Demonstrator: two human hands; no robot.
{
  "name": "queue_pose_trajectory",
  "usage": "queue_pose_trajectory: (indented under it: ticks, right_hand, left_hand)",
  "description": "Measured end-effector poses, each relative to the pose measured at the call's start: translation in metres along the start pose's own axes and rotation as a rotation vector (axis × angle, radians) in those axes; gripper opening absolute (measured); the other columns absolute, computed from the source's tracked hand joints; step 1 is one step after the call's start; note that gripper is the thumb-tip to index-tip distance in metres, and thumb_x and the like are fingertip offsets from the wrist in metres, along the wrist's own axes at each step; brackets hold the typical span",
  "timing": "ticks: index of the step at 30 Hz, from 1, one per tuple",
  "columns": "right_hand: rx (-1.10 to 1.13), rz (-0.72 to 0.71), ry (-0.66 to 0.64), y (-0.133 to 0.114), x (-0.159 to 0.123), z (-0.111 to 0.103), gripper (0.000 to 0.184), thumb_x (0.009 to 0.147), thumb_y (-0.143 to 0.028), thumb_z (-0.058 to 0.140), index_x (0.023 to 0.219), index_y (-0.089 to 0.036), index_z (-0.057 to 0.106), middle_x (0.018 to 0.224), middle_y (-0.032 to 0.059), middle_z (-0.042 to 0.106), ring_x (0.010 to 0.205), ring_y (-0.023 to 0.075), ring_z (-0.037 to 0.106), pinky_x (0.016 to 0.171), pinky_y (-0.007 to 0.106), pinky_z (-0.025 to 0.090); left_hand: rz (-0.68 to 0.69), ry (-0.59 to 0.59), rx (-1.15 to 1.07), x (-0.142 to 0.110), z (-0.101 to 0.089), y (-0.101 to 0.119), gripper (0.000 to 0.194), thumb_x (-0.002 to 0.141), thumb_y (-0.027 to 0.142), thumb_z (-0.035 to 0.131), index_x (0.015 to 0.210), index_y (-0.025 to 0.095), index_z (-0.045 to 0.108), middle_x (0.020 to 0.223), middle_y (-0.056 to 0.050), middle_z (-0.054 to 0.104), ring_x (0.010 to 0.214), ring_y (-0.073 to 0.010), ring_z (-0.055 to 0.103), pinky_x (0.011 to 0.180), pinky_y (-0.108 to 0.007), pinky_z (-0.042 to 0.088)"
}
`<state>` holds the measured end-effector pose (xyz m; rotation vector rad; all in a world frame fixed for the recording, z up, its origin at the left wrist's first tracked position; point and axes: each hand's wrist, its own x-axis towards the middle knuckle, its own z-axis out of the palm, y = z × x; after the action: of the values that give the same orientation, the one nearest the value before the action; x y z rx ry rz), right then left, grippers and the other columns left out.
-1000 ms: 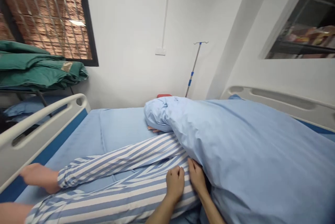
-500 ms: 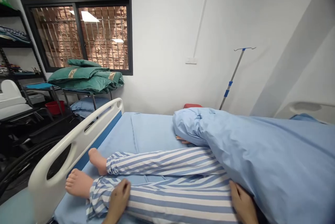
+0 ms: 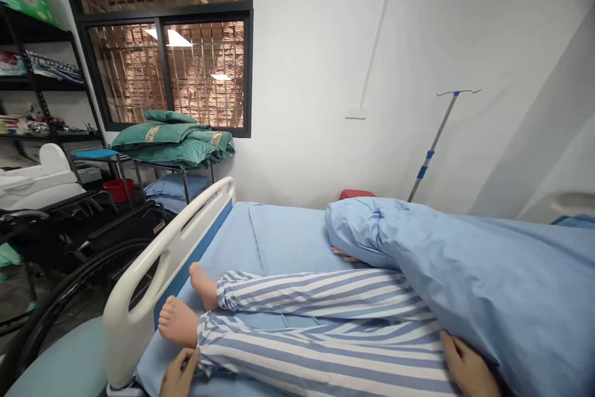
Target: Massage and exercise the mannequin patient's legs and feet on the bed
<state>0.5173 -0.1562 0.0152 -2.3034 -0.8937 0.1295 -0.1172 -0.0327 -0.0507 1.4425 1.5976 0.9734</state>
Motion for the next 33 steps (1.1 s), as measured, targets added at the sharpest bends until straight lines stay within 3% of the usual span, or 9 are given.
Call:
queue_pose_trajectory:
  ticks: [2, 5, 11, 14, 18, 23, 28, 32, 33]
  right_hand:
    - [-0.013, 0.012, -0.101, -0.001, 0.0, -0.001, 0.059, 0.072, -0.054, 0.031, 0.092, -0.012, 0.067, 0.095, 0.0184, 0.066, 0.09, 0.0328, 0.06, 0.071, 0.032, 0.045]
    - [-0.042, 0.011, -0.123, -0.004, -0.003, -0.003, 0.059, 0.073, -0.054, 0.027, 0.092, -0.013, 0.065, 0.095, 0.0179, 0.066, 0.09, 0.0327, 0.06, 0.071, 0.032, 0.044]
    - [-0.09, 0.014, -0.124, -0.015, -0.013, -0.008, 0.051, 0.074, -0.055, 0.025, 0.067, -0.022, 0.063, 0.073, 0.0141, 0.066, 0.069, 0.0289, 0.061, 0.061, 0.032, 0.043]
    - [-0.066, -0.011, -0.112, -0.017, -0.016, -0.01, 0.049, 0.073, -0.055, 0.027, 0.064, -0.023, 0.062, 0.071, 0.0131, 0.066, 0.07, 0.0286, 0.061, 0.061, 0.032, 0.043]
    - [-0.082, -0.002, -0.092, -0.013, -0.014, -0.008, 0.049, 0.072, -0.055, 0.027, 0.065, -0.023, 0.062, 0.074, 0.0137, 0.066, 0.07, 0.0293, 0.061, 0.061, 0.032, 0.043]
    - [-0.115, 0.015, -0.109, -0.009, -0.01, -0.005, 0.054, 0.073, -0.055, 0.023, 0.079, -0.02, 0.064, 0.082, 0.015, 0.066, 0.074, 0.0295, 0.061, 0.063, 0.032, 0.044]
    - [-0.132, 0.033, -0.129, -0.008, -0.01, -0.004, 0.054, 0.073, -0.056, 0.022, 0.078, -0.02, 0.062, 0.082, 0.015, 0.066, 0.077, 0.0299, 0.06, 0.065, 0.031, 0.043]
    - [-0.123, 0.016, -0.137, -0.007, -0.011, -0.005, 0.052, 0.073, -0.056, 0.023, 0.079, -0.021, 0.06, 0.084, 0.0141, 0.066, 0.081, 0.0304, 0.06, 0.067, 0.032, 0.043]
    - [-0.122, 0.014, -0.134, -0.007, -0.011, -0.005, 0.051, 0.073, -0.056, 0.023, 0.079, -0.021, 0.06, 0.084, 0.014, 0.066, 0.081, 0.0306, 0.06, 0.068, 0.032, 0.043]
  left_hand:
    - [-0.018, 0.05, -0.019, 0.007, -0.019, -0.004, 0.051, 0.066, 0.067, 0.043, 0.066, 0.019, 0.061, 0.073, -0.004, 0.068, 0.08, -0.0222, 0.062, 0.079, -0.03, 0.048]
    - [-0.039, 0.031, -0.103, 0.008, -0.032, -0.008, 0.051, 0.062, 0.067, 0.048, 0.069, 0.019, 0.061, 0.076, -0.005, 0.069, 0.084, -0.0225, 0.063, 0.083, -0.029, 0.047]
    - [-0.059, -0.058, -0.191, -0.01, 0.014, 0.009, 0.058, 0.047, 0.069, 0.059, 0.071, 0.017, 0.061, 0.067, -0.004, 0.066, 0.071, -0.0217, 0.062, 0.067, -0.027, 0.05]
    - [-0.056, -0.035, -0.153, -0.01, 0.021, 0.017, 0.057, 0.047, 0.071, 0.057, 0.064, 0.016, 0.058, 0.06, -0.001, 0.06, 0.064, -0.019, 0.057, 0.061, -0.026, 0.047]
    - [-0.093, 0.023, -0.132, 0.001, -0.008, 0.022, 0.058, 0.04, 0.073, 0.059, 0.049, 0.018, 0.044, 0.045, 0.004, 0.041, 0.051, -0.0121, 0.043, 0.05, -0.024, 0.038]
    - [-0.156, 0.089, -0.096, 0.013, -0.051, 0.022, 0.061, 0.036, 0.072, 0.061, 0.046, 0.02, 0.033, 0.044, 0.007, 0.024, 0.047, -0.0077, 0.028, 0.046, -0.022, 0.03]
    - [-0.119, 0.12, -0.047, 0.014, -0.051, -0.002, 0.055, 0.042, 0.072, 0.057, 0.054, 0.019, 0.046, 0.05, 0.004, 0.043, 0.052, -0.0136, 0.044, 0.054, -0.026, 0.04]
    - [-0.105, 0.382, 0.107, -0.004, -0.03, -0.009, 0.051, 0.052, 0.063, 0.056, 0.078, 0.019, 0.054, 0.078, -0.005, 0.06, 0.071, -0.0222, 0.057, 0.064, -0.033, 0.046]
    - [-0.06, 0.385, 0.135, -0.01, -0.023, -0.004, 0.047, 0.056, 0.06, 0.055, 0.079, 0.019, 0.054, 0.079, -0.006, 0.061, 0.072, -0.0222, 0.057, 0.065, -0.033, 0.047]
